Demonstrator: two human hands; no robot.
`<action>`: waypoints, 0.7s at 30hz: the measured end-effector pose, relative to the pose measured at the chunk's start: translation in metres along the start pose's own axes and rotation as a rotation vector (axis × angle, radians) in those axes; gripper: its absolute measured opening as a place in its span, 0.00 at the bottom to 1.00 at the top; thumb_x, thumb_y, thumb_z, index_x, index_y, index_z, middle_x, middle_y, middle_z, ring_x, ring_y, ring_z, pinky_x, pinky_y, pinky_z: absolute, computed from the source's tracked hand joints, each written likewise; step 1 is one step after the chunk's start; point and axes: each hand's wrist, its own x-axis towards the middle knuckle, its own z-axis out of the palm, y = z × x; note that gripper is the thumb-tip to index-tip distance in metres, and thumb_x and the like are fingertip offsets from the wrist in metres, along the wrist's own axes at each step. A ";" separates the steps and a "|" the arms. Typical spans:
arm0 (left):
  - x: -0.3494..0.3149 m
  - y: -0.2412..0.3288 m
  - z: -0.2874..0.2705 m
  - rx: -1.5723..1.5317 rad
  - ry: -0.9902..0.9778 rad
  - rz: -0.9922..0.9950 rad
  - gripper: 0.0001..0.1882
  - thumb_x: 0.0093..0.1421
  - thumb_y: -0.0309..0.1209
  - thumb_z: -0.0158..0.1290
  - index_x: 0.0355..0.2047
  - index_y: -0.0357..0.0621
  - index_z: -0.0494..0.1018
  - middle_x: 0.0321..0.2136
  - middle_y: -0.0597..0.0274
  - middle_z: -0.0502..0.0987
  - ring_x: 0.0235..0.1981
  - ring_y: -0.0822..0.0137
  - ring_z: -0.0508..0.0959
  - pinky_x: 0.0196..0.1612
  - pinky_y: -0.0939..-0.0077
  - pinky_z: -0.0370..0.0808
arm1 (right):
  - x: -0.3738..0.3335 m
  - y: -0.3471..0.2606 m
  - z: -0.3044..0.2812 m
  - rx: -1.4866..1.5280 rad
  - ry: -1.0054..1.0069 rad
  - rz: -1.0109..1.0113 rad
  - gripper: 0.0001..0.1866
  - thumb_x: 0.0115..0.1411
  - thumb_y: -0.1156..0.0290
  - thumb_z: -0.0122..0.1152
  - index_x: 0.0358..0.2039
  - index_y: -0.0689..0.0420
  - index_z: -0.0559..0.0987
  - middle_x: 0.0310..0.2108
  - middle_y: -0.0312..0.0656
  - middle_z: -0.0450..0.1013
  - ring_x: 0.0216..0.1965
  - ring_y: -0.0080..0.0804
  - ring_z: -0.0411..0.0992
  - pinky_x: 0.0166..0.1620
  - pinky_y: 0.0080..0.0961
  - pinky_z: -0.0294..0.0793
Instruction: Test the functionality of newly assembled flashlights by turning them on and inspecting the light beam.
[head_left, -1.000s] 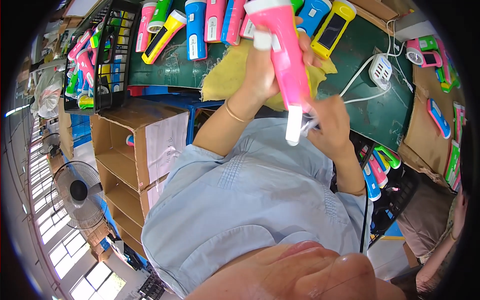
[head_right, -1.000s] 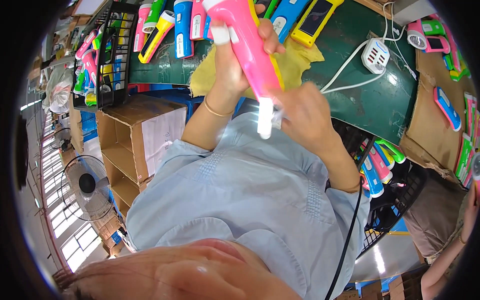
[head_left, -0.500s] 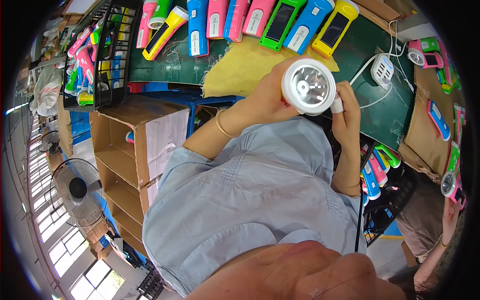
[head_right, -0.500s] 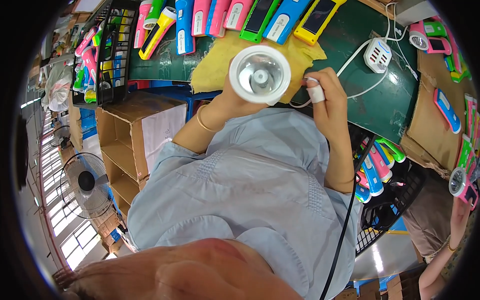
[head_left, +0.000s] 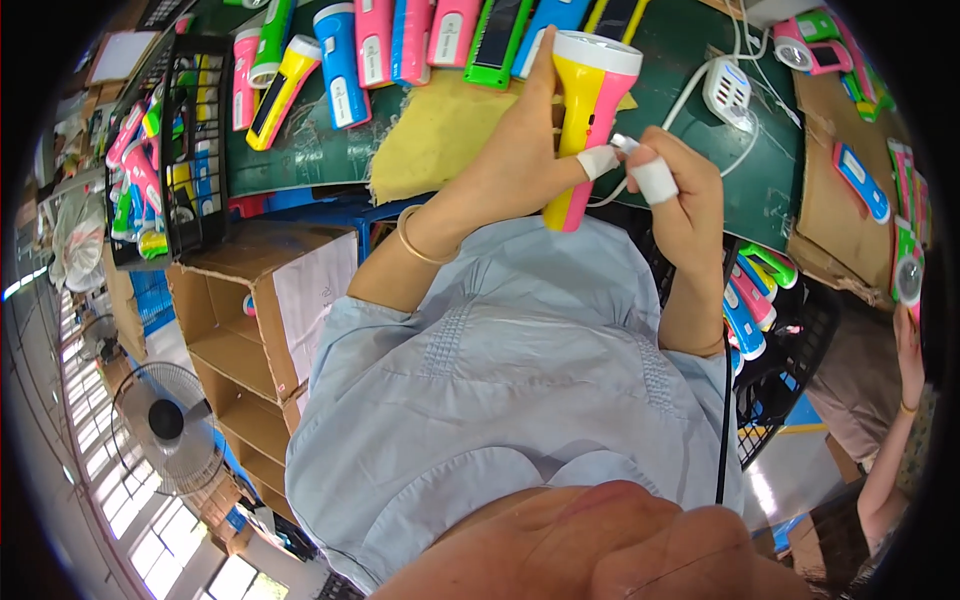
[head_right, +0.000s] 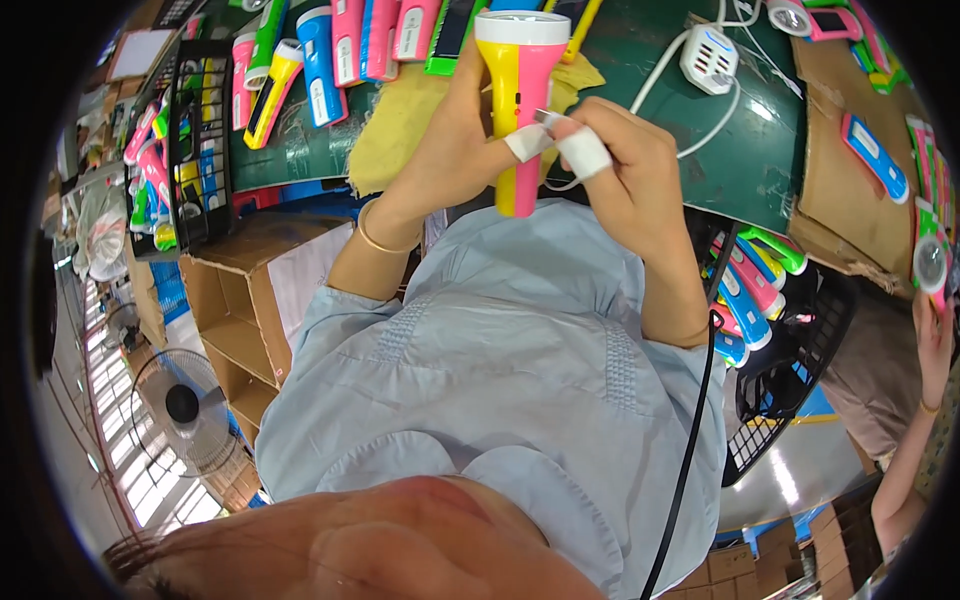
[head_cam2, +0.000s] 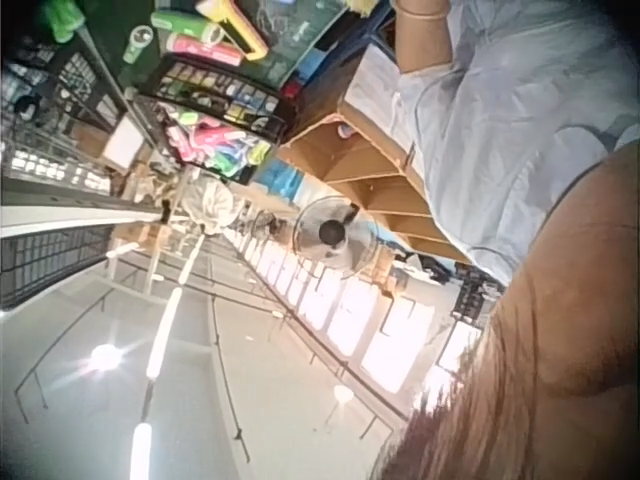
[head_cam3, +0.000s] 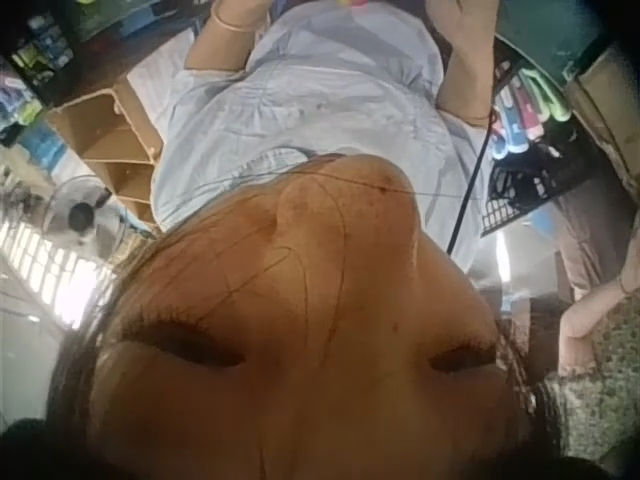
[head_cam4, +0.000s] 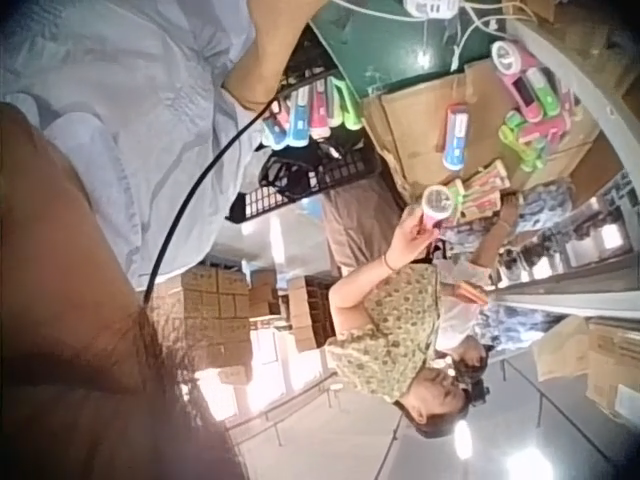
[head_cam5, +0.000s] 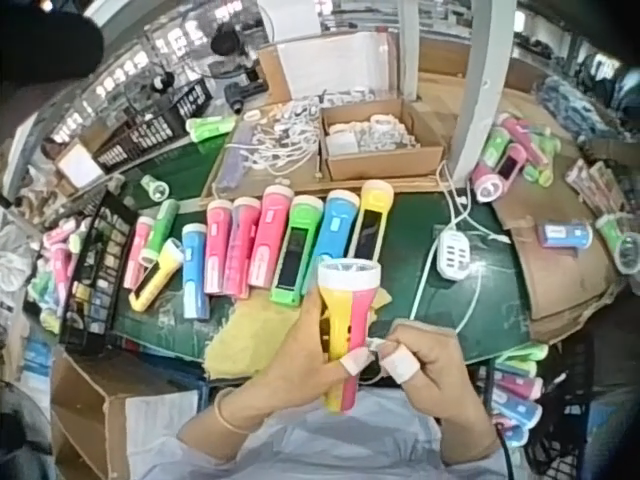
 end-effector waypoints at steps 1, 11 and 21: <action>0.002 -0.001 -0.001 0.047 0.003 0.020 0.44 0.47 0.28 0.59 0.58 0.32 0.44 0.39 0.50 0.68 0.40 0.60 0.72 0.44 0.71 0.69 | 0.003 0.001 0.000 -0.055 -0.011 -0.002 0.07 0.55 0.74 0.52 0.25 0.65 0.73 0.18 0.41 0.65 0.18 0.28 0.64 0.23 0.20 0.61; 0.016 -0.004 0.018 0.202 0.066 0.056 0.34 0.45 0.31 0.60 0.50 0.35 0.56 0.38 0.48 0.69 0.38 0.56 0.73 0.40 0.68 0.70 | 0.000 0.000 -0.008 -0.137 0.137 0.024 0.06 0.52 0.73 0.55 0.23 0.63 0.73 0.18 0.46 0.67 0.19 0.40 0.67 0.23 0.28 0.64; 0.027 0.002 0.044 0.403 0.112 0.115 0.37 0.46 0.21 0.56 0.55 0.31 0.50 0.44 0.45 0.67 0.44 0.56 0.70 0.47 0.68 0.67 | -0.002 0.007 -0.001 -0.437 0.382 0.017 0.08 0.53 0.70 0.55 0.24 0.62 0.71 0.22 0.48 0.69 0.24 0.48 0.70 0.25 0.37 0.67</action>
